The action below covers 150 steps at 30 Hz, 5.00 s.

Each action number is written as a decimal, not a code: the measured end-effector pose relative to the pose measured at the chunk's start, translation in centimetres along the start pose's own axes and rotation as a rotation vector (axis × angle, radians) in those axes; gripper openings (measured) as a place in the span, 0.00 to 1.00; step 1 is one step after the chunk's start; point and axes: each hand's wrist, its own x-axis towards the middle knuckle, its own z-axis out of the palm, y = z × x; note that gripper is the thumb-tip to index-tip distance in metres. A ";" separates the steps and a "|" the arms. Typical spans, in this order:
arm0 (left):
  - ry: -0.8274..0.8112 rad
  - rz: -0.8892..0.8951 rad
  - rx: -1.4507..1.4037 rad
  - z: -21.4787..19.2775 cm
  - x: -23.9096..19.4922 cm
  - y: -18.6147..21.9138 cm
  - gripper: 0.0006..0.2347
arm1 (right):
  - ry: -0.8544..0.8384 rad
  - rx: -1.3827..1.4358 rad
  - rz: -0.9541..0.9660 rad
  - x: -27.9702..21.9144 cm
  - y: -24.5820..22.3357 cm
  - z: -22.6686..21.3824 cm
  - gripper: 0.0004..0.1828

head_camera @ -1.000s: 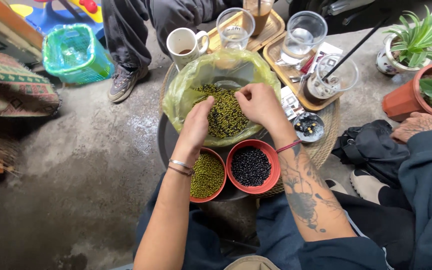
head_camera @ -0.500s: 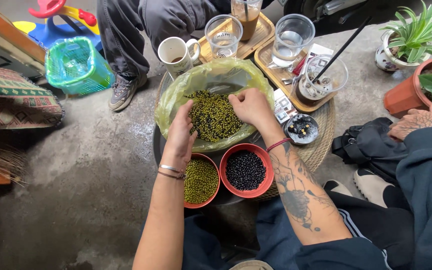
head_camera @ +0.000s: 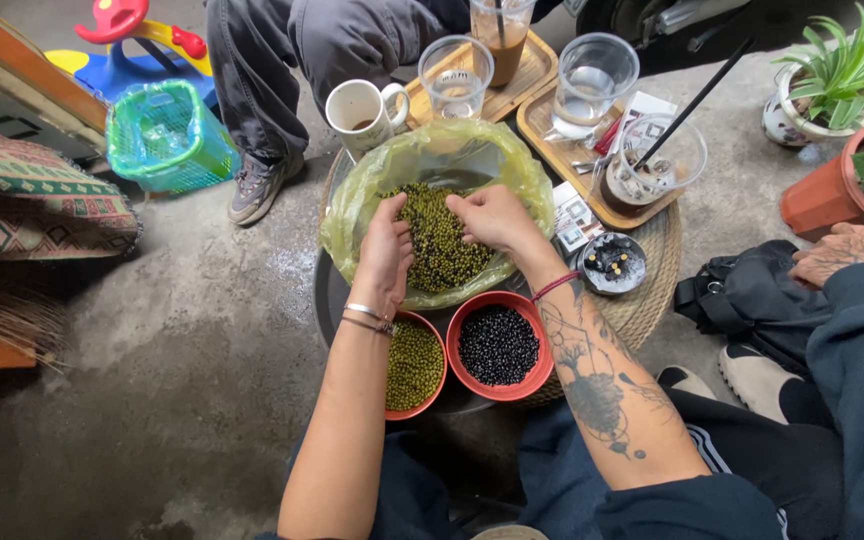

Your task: The person sits on the floor and sorts small green and black seeds by hand. They pick individual seeds from a large yellow plastic bag and separate them into two small red bowls placed on a woven mat.

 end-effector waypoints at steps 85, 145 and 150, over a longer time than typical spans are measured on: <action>0.184 1.443 1.752 0.2 17.7 -11.4 0.13 | -0.162 0.042 -0.445 -5.3 -5.6 -5.1 0.16; -0.299 0.118 -1.315 -1.3 8.4 -6.4 0.14 | -0.147 0.073 -0.406 -4.4 -3.2 -4.4 0.16; -0.324 0.145 -1.379 -2.1 3.1 -6.6 0.15 | -0.112 0.001 -0.473 -6.1 -2.5 -4.5 0.14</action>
